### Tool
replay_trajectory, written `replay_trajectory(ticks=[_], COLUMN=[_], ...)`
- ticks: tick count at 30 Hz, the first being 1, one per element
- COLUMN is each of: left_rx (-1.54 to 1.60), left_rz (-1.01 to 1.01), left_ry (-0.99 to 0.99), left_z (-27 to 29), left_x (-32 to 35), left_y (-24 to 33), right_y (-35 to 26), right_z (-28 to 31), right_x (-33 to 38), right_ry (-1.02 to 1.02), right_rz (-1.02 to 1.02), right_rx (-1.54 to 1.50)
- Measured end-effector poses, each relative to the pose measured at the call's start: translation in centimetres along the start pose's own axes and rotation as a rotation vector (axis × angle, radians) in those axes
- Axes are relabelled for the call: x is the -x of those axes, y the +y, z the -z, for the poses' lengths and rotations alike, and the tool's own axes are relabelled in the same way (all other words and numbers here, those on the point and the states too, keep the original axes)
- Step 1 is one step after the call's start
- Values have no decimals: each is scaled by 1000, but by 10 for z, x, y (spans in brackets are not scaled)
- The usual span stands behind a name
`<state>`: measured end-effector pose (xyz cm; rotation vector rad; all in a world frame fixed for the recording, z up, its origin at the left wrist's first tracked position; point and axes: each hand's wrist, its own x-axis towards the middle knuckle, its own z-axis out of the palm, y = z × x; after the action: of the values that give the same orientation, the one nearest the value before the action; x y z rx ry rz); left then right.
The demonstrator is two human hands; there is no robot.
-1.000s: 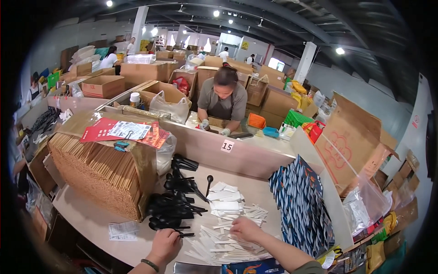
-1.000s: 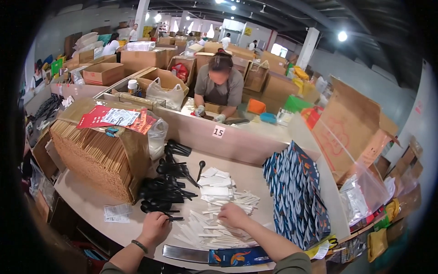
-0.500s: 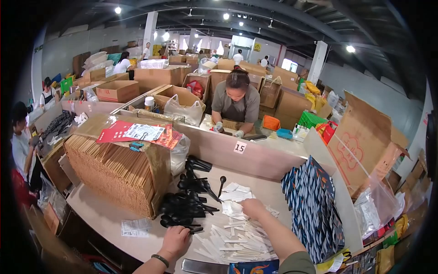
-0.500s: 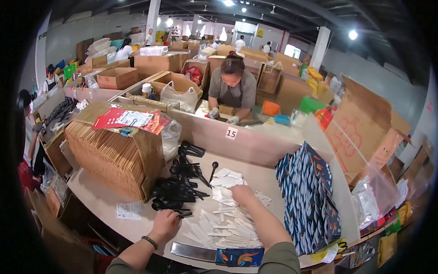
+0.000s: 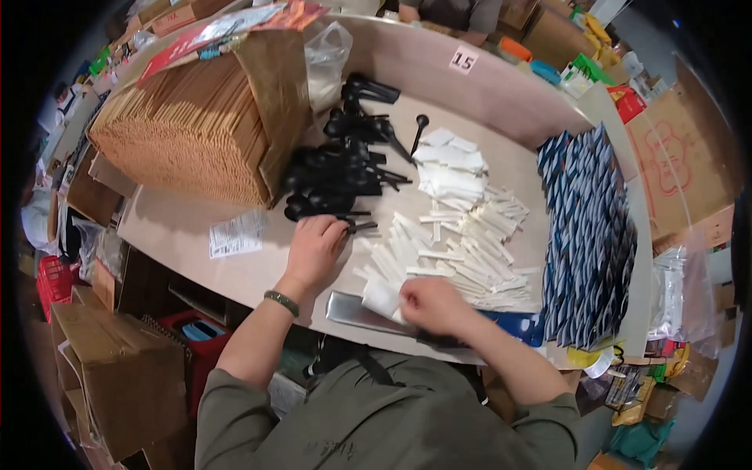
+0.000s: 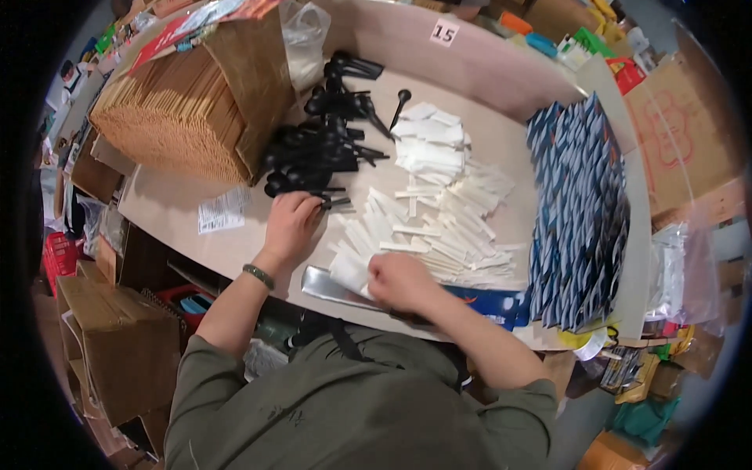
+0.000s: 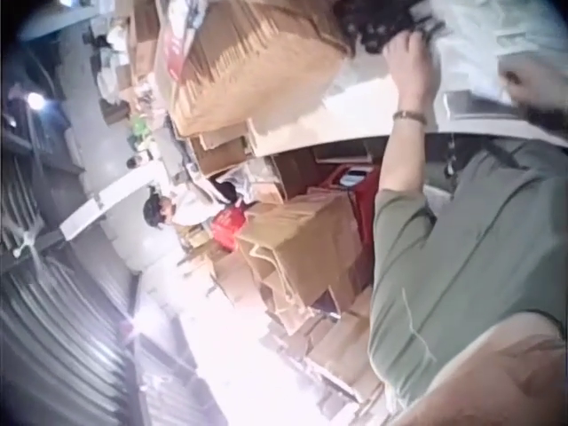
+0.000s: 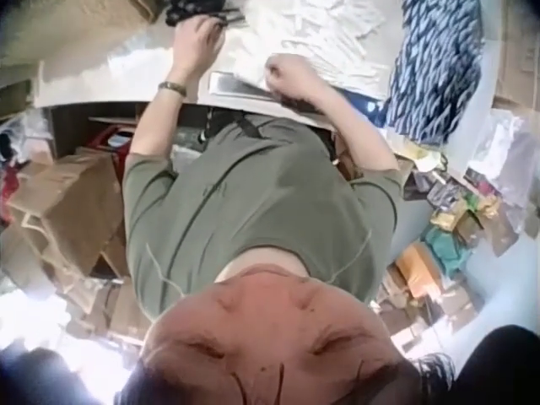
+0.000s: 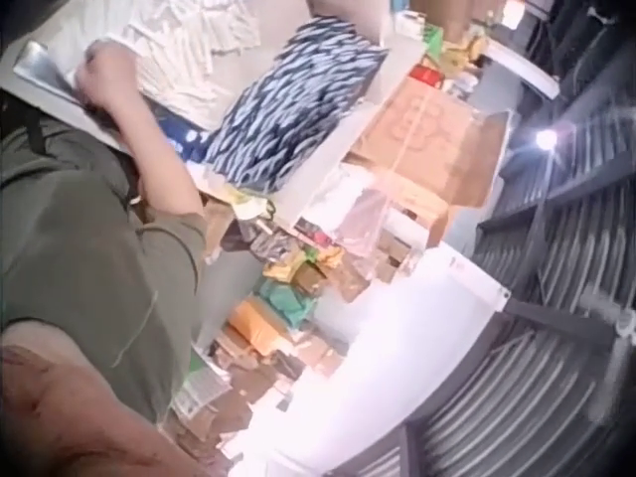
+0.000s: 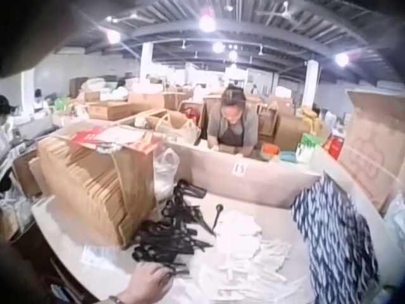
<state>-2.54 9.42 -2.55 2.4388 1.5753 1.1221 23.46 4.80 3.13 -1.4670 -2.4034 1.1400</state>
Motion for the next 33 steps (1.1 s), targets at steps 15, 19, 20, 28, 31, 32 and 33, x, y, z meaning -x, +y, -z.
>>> replay_trajectory(ticks=[15, 19, 20, 28, 31, 32, 33], left_rx=[282, 314, 335, 218, 330, 276, 211], left_rz=[177, 351, 373, 130, -30, -101, -98], left_ry=[-67, -152, -165, -251, -471, -490, -532], left_z=[23, 27, 26, 39, 16, 5, -10], left_x=[41, 65, 66, 45, 47, 54, 61], left_y=[61, 67, 68, 71, 77, 86, 80], right_y=[-6, 11, 13, 28, 39, 44, 52], right_z=[-68, -69, -72, -44, -53, -66, -83], right_x=[24, 21, 19, 63, 72, 71, 68], right_ry=[335, 530, 483, 612, 529, 430, 348], right_rz=[217, 195, 188, 240, 481, 499, 511], right_rx=[286, 76, 103, 60, 263, 329, 419])
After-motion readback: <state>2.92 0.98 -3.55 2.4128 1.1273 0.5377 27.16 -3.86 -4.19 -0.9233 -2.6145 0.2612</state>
